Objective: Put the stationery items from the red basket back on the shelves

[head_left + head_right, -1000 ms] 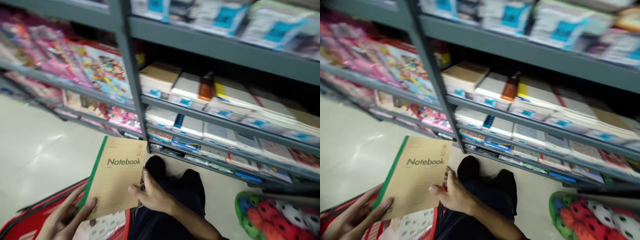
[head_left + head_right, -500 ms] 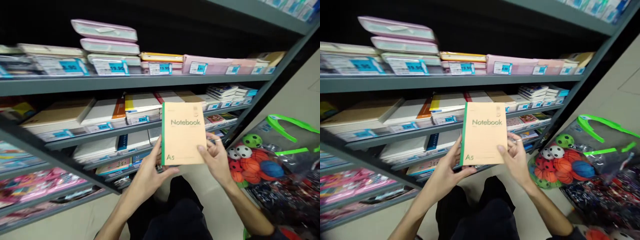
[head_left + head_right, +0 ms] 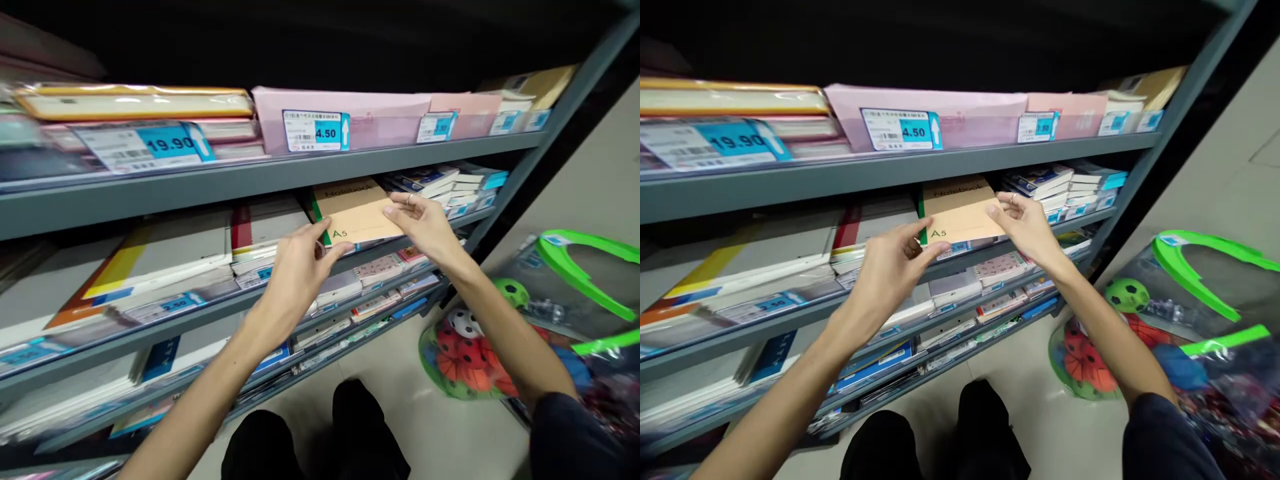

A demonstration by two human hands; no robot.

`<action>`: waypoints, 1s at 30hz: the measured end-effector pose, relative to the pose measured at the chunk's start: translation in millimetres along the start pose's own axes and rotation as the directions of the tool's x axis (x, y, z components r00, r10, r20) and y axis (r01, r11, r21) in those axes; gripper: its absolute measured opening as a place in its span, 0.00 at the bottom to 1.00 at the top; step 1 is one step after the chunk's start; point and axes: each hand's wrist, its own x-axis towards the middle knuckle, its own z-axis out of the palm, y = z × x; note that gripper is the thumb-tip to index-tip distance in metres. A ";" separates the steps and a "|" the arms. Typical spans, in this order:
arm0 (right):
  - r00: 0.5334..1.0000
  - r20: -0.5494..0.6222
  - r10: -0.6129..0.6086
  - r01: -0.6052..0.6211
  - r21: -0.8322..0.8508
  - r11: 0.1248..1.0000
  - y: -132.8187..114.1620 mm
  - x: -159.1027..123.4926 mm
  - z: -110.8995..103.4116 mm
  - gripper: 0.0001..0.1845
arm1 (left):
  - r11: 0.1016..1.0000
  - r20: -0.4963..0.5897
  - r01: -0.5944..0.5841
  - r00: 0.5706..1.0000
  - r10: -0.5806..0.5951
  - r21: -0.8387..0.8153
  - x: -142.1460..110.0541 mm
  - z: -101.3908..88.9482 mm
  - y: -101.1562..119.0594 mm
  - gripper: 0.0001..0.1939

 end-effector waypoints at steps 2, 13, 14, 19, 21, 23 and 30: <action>0.998 0.048 -0.031 0.036 -0.104 0.994 6.9 17.4 -0.3 0.37 | 0.988 -0.019 -0.059 0.998 0.063 0.143 11.7 3.4 -2.0 0.23; 0.826 0.390 -0.407 0.560 -0.495 0.664 16.9 -2.4 -21.4 0.17 | 0.759 0.013 -0.168 0.978 0.206 0.629 4.4 23.0 -5.8 0.22; 0.820 0.404 -0.405 0.568 -0.486 0.665 19.5 -1.5 -21.5 0.17 | 0.755 0.016 -0.181 0.975 0.221 0.631 6.0 23.3 -6.2 0.21; 0.828 0.403 -0.390 0.554 -0.485 0.676 29.6 13.0 -15.3 0.17 | 0.776 0.005 -0.205 0.968 0.252 0.597 15.8 20.8 -15.2 0.19; 0.837 0.392 -0.383 0.542 -0.491 0.682 31.9 18.2 -13.6 0.17 | 0.777 0.006 -0.200 0.970 0.244 0.598 18.8 19.4 -20.3 0.19; 0.840 0.386 -0.382 0.538 -0.495 0.683 33.7 21.9 -13.1 0.16 | 0.779 0.017 -0.195 0.973 0.231 0.596 21.2 18.6 -25.2 0.20; 0.856 0.360 -0.371 0.513 -0.508 0.692 40.4 30.0 -10.4 0.14 | 0.803 0.018 -0.165 0.982 0.189 0.573 29.1 20.7 -32.7 0.22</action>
